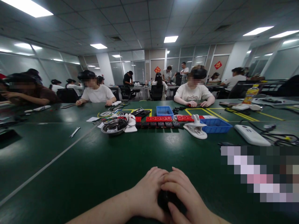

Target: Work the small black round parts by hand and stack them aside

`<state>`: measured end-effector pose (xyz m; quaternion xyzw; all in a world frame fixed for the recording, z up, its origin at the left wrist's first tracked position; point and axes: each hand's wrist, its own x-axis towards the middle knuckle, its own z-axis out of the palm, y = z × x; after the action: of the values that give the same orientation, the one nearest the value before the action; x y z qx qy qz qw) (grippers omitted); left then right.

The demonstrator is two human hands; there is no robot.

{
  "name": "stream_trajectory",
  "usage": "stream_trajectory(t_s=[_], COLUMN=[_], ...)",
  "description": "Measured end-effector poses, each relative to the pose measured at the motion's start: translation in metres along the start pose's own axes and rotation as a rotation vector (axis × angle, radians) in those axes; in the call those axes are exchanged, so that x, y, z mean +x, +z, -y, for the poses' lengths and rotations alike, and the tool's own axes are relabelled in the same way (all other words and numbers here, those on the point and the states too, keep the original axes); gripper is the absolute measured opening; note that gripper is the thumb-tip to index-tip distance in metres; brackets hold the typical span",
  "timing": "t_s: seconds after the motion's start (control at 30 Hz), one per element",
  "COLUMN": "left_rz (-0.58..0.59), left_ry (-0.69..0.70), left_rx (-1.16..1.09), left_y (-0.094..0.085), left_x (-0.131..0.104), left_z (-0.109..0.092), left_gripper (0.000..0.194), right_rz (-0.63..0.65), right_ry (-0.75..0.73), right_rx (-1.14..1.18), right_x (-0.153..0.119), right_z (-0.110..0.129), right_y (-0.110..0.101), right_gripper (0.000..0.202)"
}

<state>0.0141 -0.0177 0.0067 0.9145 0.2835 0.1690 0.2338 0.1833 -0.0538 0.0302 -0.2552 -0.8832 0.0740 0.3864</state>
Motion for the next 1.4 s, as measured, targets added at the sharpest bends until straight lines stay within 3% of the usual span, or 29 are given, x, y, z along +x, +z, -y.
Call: stream_trajectory(t_s=[0.23,0.47,0.67,0.83,1.03,1.23,1.4], left_rz=[0.001,-0.045,-0.103,-0.15,-0.116,-0.09,-0.051], left_ry=[-0.025,-0.055,-0.113,-0.136,-0.204,-0.16,-0.095], left_rx=[0.005,-0.008,0.053,0.076,0.123,0.053,-0.025], left_y=[0.002,-0.002,-0.001,0.001,0.002,0.0,-0.005], left_x=[0.0,0.0,-0.001,-0.002,0.0,0.001,0.005], left_z=[0.0,-0.005,-0.01,-0.018,-0.022,-0.015,-0.006], left_gripper=[0.086,0.079,0.07,0.067,0.053,0.043,0.039], right_rz=[-0.021,-0.062,-0.092,-0.037,0.115,0.164,0.101], right_ry=[0.039,0.114,0.326,0.418,0.519,0.54,0.414], right_rx=[-0.005,-0.014,0.011,0.014,-0.008,0.015,0.069], right_x=[-0.003,-0.007,-0.006,-0.006,-0.005,-0.001,0.0], right_z=[-0.005,-0.004,-0.003,-0.001,0.001,0.001,-0.001], right_y=[0.005,0.005,0.008,0.013,0.015,0.014,0.01], right_gripper=[0.041,0.04,0.026,0.036,0.027,0.023,0.018])
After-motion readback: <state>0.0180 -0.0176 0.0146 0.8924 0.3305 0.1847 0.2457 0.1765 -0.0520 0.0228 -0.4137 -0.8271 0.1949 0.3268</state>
